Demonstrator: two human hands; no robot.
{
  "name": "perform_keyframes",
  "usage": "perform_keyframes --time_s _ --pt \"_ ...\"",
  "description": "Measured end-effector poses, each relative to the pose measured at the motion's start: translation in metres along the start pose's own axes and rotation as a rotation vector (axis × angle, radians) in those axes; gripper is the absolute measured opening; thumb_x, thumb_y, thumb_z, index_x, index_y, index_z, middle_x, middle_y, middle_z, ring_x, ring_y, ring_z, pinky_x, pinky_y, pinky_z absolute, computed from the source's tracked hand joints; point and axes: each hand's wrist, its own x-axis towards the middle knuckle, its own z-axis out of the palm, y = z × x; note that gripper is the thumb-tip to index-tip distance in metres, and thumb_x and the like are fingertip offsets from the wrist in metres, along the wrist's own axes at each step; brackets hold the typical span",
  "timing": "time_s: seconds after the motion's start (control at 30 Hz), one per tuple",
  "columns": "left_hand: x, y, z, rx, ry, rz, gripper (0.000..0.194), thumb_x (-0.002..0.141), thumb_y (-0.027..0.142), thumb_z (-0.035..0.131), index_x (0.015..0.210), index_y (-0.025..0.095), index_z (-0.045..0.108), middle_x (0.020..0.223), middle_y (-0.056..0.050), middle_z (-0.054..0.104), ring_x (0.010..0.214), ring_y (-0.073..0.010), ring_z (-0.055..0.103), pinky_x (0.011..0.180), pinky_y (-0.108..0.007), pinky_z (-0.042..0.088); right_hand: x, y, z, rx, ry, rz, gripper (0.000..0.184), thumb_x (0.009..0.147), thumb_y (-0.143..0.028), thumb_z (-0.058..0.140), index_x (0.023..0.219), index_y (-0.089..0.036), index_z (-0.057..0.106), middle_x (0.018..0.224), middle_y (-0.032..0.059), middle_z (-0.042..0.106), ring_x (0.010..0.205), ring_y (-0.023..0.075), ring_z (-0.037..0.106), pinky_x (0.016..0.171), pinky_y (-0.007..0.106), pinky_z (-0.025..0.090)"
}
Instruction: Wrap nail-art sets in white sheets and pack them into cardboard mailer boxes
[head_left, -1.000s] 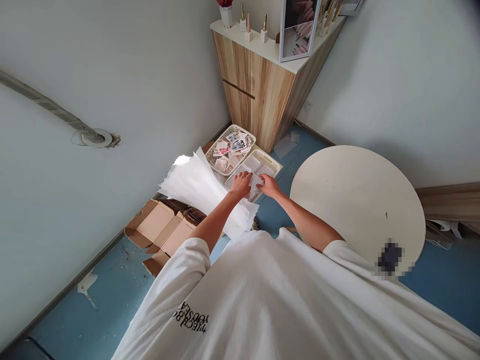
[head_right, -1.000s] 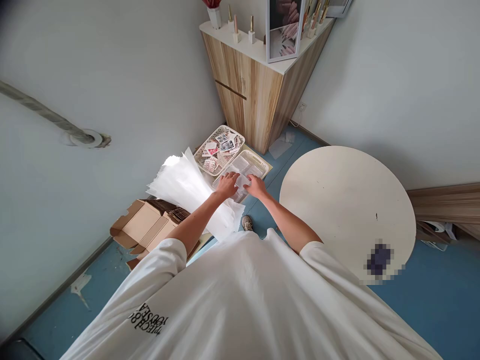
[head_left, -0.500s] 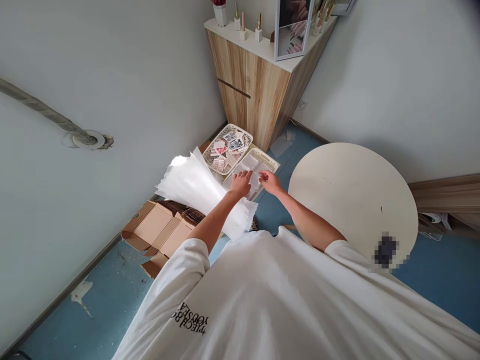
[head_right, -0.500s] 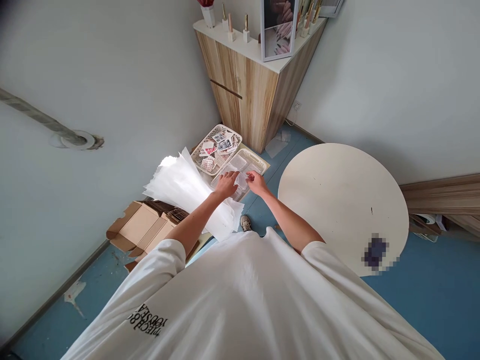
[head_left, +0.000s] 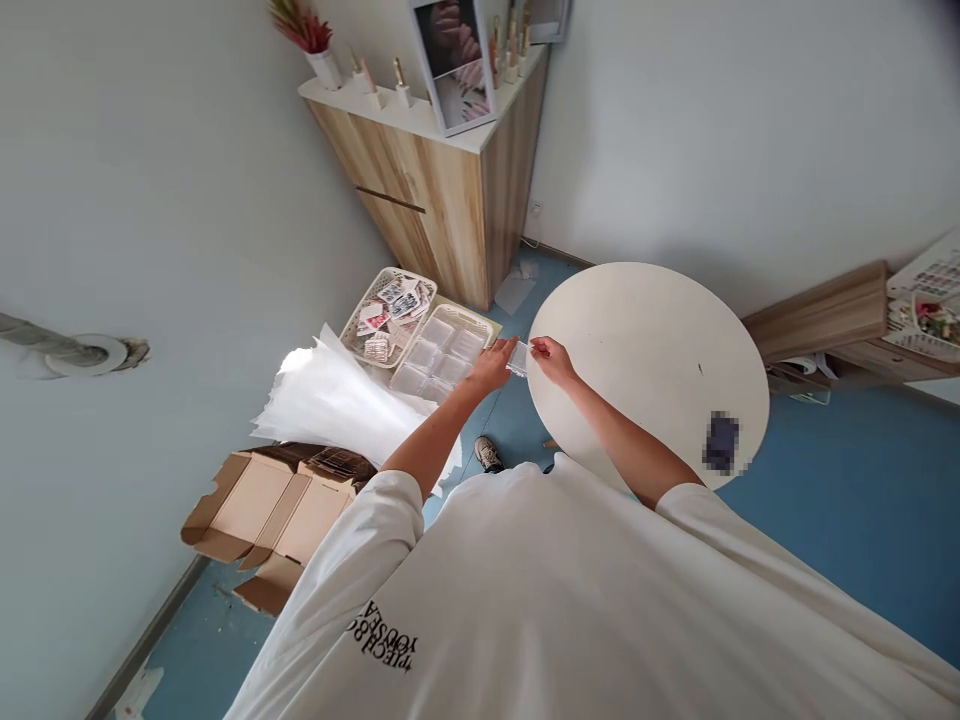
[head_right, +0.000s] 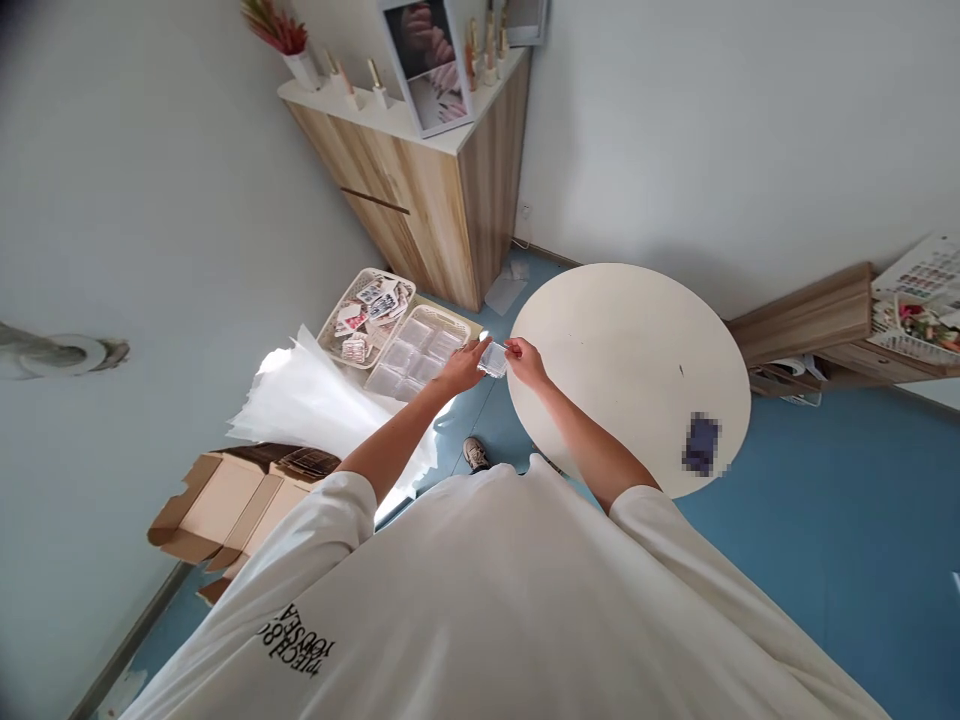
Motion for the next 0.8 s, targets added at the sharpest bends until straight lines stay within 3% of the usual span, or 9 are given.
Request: perform_keyframes --time_s 0.23,0.43,0.6,0.8 --pt "0.039 0.088 0.067 -0.071 -0.157 0.104 0.092 0.09 0.018 0.072 0.169 0.025 0.025 0.151 -0.017 0.052 0.134 -0.0347 0.06 0.11 -0.044 0.049 -0.046 0.052 -0.11 0.036 0.087 0.117 0.024 0.09 -0.031 0.068 0.113 -0.023 0.071 0.108 0.0054 0.077 0.103 0.0212 0.071 0.099 0.04 0.057" --pt "0.058 0.168 0.137 -0.169 -0.229 0.09 0.087 0.093 0.018 0.071 0.168 0.025 0.03 0.147 -0.016 0.055 0.126 -0.0306 0.065 0.106 -0.043 0.052 -0.087 0.104 -0.193 0.015 0.143 0.243 0.022 0.089 -0.026 0.066 0.11 -0.023 0.072 0.109 0.0052 0.077 0.101 0.0199 0.071 0.096 0.037 0.057" --pt "0.059 0.208 0.195 -0.313 -0.268 0.0 0.08 0.094 0.016 0.068 0.166 0.024 0.033 0.142 -0.014 0.06 0.112 -0.0228 0.07 0.102 -0.038 0.055 -0.119 0.148 -0.232 -0.015 0.173 0.366 0.022 0.086 -0.023 0.066 0.107 -0.023 0.073 0.11 0.0055 0.077 0.1 0.0202 0.071 0.09 0.036 0.059" --pt "0.065 0.23 0.241 -0.418 -0.328 -0.257 0.06 0.099 0.023 0.059 0.158 0.019 0.044 0.137 -0.013 0.068 0.116 -0.0222 0.068 0.095 -0.033 0.055 -0.134 0.193 -0.25 -0.019 0.265 0.487 0.016 0.081 -0.021 0.066 0.095 -0.023 0.071 0.101 0.0044 0.077 0.094 0.0198 0.071 0.089 0.036 0.059"
